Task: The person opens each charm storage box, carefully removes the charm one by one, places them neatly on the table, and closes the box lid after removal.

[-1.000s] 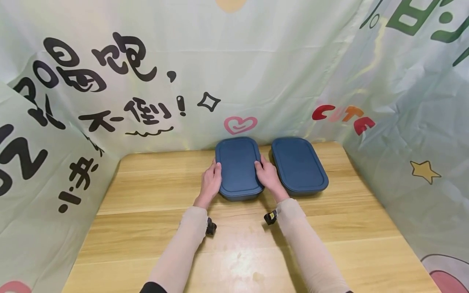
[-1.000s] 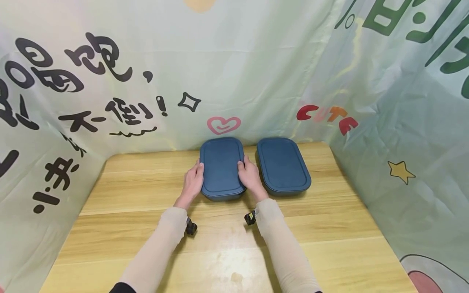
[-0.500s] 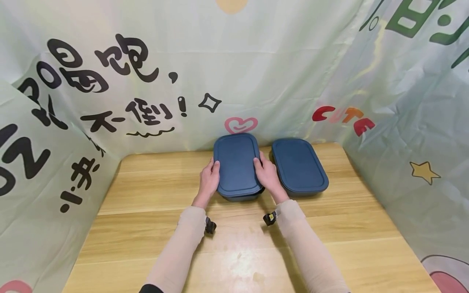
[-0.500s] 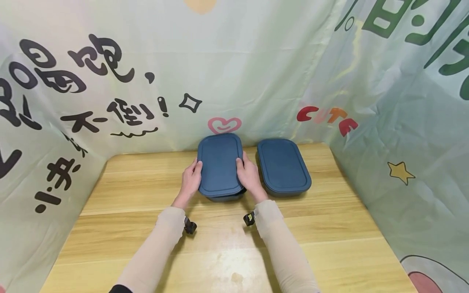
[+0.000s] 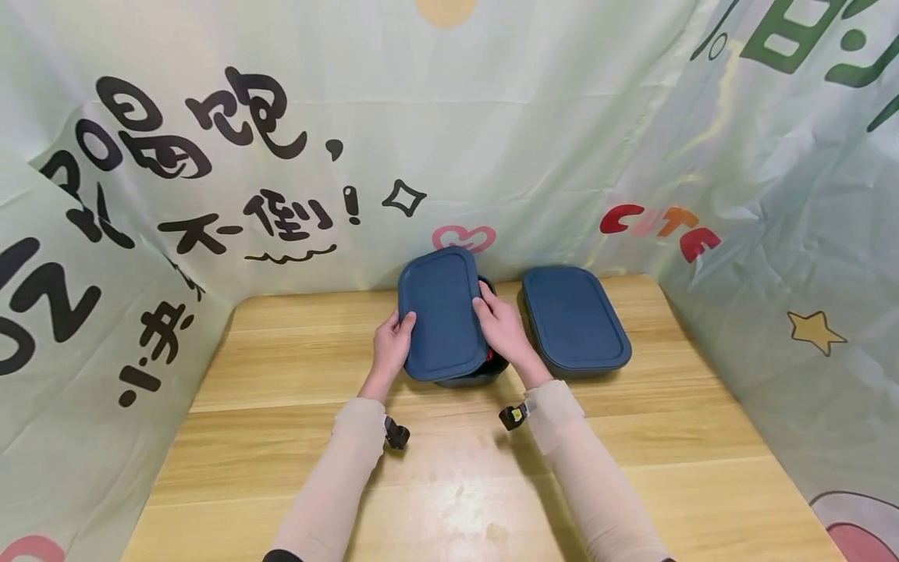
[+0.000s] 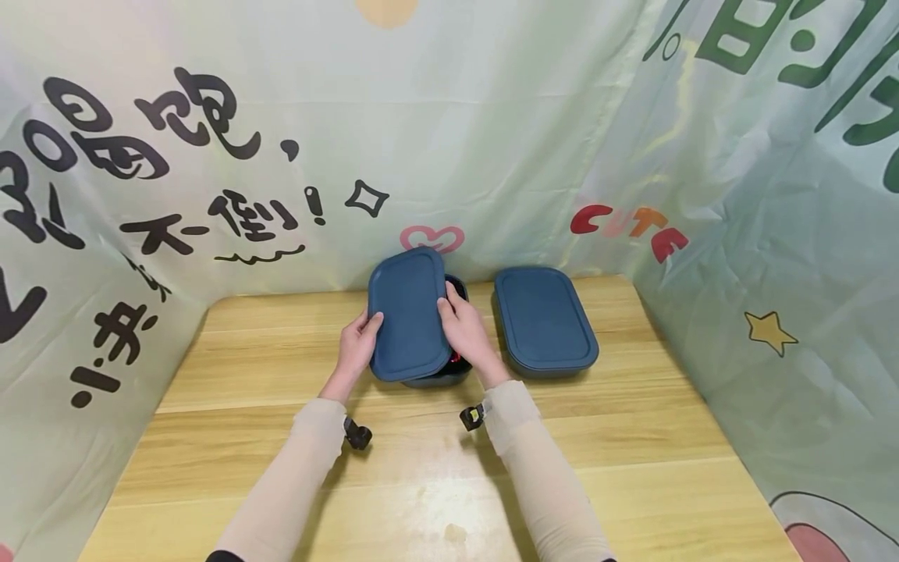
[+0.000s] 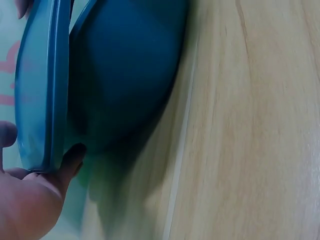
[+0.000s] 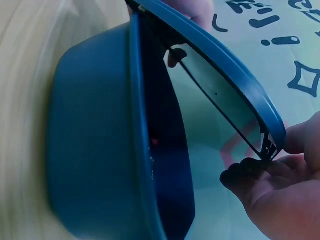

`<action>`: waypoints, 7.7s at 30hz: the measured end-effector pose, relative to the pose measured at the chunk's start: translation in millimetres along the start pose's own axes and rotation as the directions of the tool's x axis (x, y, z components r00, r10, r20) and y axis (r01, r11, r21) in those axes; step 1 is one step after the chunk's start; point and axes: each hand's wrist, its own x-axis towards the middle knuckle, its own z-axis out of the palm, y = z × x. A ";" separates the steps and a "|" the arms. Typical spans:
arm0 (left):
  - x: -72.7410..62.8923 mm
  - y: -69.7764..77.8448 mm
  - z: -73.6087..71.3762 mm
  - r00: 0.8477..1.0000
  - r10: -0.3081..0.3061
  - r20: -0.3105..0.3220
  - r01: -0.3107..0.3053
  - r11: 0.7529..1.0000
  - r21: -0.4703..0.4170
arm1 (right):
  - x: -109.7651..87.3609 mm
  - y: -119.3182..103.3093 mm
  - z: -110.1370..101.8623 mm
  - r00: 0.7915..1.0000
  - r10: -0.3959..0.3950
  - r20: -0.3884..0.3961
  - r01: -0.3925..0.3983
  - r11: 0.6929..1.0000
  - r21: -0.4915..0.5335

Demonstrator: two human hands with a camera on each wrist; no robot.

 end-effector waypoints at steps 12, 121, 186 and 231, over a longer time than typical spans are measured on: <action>1.7 -6.3 -6.8 0.999 -0.041 0.009 0.041 0.999 -0.027 | -1.5 -20.5 9.0 0.998 -0.040 0.045 0.037 0.998 0.057; 42.8 99.0 -72.4 0.999 -0.045 -0.017 0.048 0.969 0.241 | -3.0 -87.2 104.8 0.993 -0.120 0.013 0.116 0.977 0.180; 6.8 -46.1 -157.2 0.999 0.011 0.031 -0.031 0.614 0.789 | -40.3 -18.3 157.3 0.819 -0.066 0.570 0.348 0.847 -0.403; 21.6 -53.6 -246.2 0.951 -0.265 0.158 -0.088 0.256 0.963 | -7.8 -72.0 272.7 0.863 0.105 0.495 0.335 0.615 -0.714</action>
